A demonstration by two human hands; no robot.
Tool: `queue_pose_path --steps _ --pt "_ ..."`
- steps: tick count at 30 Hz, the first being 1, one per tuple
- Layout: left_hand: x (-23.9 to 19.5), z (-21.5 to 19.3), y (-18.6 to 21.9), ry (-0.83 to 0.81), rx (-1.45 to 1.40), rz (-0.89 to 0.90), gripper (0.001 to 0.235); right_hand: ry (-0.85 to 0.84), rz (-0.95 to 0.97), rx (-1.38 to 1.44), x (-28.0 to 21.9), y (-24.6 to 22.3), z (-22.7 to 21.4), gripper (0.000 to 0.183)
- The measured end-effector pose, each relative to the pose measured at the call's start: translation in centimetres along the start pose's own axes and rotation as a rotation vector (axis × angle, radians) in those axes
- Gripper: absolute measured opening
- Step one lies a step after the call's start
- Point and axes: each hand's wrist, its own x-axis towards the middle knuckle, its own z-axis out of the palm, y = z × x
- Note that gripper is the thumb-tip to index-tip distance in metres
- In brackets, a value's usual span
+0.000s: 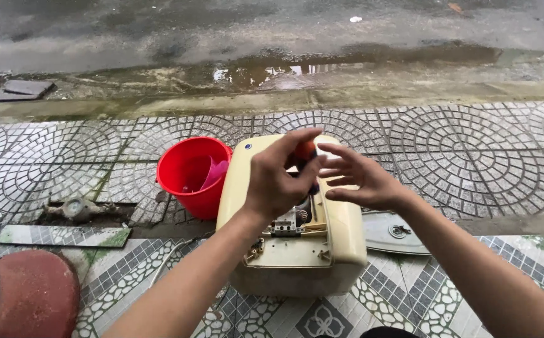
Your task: Repairing the internal components of an appliance using a screwdriver and wrench on an outdoor sidewalk.
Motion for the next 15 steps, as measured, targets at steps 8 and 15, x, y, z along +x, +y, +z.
queue_pose_path --steps 8,15 --pt "-0.9 0.9 0.5 0.042 0.094 -0.067 0.041 0.009 0.074 -0.077 -1.4 0.8 -1.9 0.081" --pt "-0.6 2.5 0.8 0.102 0.019 -0.331 0.033 -0.251 0.024 -0.065 -2.1 -0.9 -2.1 0.067"
